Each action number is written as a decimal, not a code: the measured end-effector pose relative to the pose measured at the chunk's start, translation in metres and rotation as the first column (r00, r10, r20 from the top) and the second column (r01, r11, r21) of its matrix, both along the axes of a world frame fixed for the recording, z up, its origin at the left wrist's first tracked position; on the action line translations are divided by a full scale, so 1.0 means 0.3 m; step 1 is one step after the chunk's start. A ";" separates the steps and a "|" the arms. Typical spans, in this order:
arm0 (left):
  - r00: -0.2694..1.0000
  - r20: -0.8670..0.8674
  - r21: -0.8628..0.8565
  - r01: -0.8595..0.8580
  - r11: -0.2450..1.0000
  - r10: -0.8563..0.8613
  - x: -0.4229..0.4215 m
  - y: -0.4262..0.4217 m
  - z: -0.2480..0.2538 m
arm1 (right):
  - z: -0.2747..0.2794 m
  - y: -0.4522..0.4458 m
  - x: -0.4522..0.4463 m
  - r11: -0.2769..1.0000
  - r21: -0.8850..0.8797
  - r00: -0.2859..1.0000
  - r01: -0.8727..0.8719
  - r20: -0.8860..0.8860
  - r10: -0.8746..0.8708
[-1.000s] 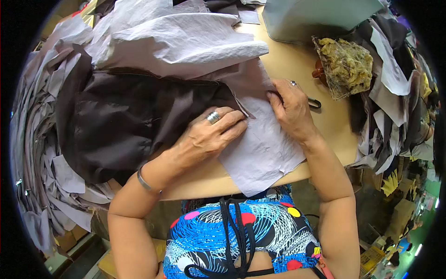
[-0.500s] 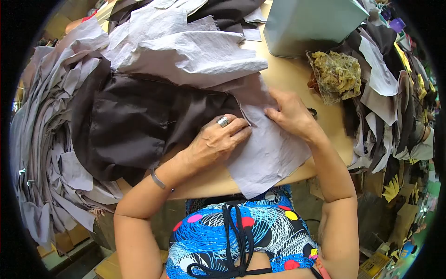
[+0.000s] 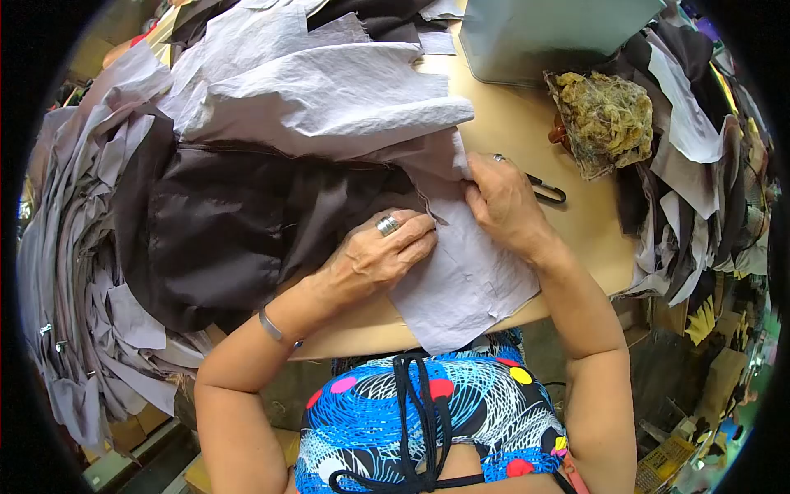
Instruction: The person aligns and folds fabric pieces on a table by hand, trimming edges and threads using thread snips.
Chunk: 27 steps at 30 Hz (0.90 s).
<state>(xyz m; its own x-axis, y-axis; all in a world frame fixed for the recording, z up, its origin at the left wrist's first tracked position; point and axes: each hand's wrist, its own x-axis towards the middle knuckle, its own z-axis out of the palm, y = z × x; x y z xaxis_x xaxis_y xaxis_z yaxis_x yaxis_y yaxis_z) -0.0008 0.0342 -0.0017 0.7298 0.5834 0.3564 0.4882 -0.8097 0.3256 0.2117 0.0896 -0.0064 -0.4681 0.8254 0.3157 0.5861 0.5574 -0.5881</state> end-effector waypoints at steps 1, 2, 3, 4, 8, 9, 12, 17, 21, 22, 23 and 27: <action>1.000 -0.002 -0.009 -0.004 1.000 0.004 -0.001 -0.001 0.003 | 0.003 -0.003 -0.003 1.000 0.002 1.000 -0.001 0.004 0.001; 1.000 -0.019 -0.014 -0.022 1.000 0.021 0.000 -0.004 0.006 | -0.005 -0.003 -0.003 1.000 0.015 1.000 0.002 -0.002 -0.002; 0.999 -0.037 -0.019 -0.040 0.999 0.039 0.002 -0.007 0.010 | -0.013 -0.003 -0.003 1.000 0.027 1.000 0.005 -0.010 -0.004; 0.997 -0.054 -0.021 -0.057 0.998 0.055 0.002 -0.009 0.014 | -0.018 -0.002 -0.004 0.999 0.042 1.000 0.009 -0.016 -0.008; 0.993 -0.076 0.013 -0.095 0.995 0.096 0.006 -0.015 0.016 | -0.026 -0.013 -0.002 0.993 0.119 1.000 0.022 0.014 -0.024; 0.991 -0.077 0.029 -0.104 0.994 0.106 0.004 -0.018 0.008 | -0.030 -0.014 -0.004 0.990 0.141 1.000 0.024 0.009 -0.025; 0.998 -0.051 0.112 -0.025 0.993 0.031 -0.002 -0.010 -0.005 | -0.027 -0.011 0.000 0.997 0.066 0.998 0.033 -0.051 -0.030; 0.997 -0.073 0.192 0.044 0.980 -0.030 0.017 0.003 0.011 | -0.007 -0.014 0.010 1.000 0.018 0.999 0.024 -0.033 -0.023; 0.998 -0.064 0.164 0.019 0.986 -0.009 0.015 -0.010 0.000 | -0.019 -0.010 0.015 0.999 0.033 1.000 0.009 0.013 -0.010; 0.997 -0.073 0.170 0.010 0.985 0.002 0.015 -0.014 -0.002 | -0.023 -0.009 0.015 0.999 0.032 1.000 0.011 0.011 -0.012; 0.997 -0.081 0.177 0.001 0.984 0.013 0.014 -0.015 -0.004 | -0.020 -0.009 0.012 0.999 0.046 1.000 0.010 -0.003 -0.010; 0.995 -0.093 0.206 0.001 0.978 0.018 0.014 -0.015 -0.002 | -0.002 -0.012 0.001 0.997 0.065 0.999 -0.034 -0.002 0.034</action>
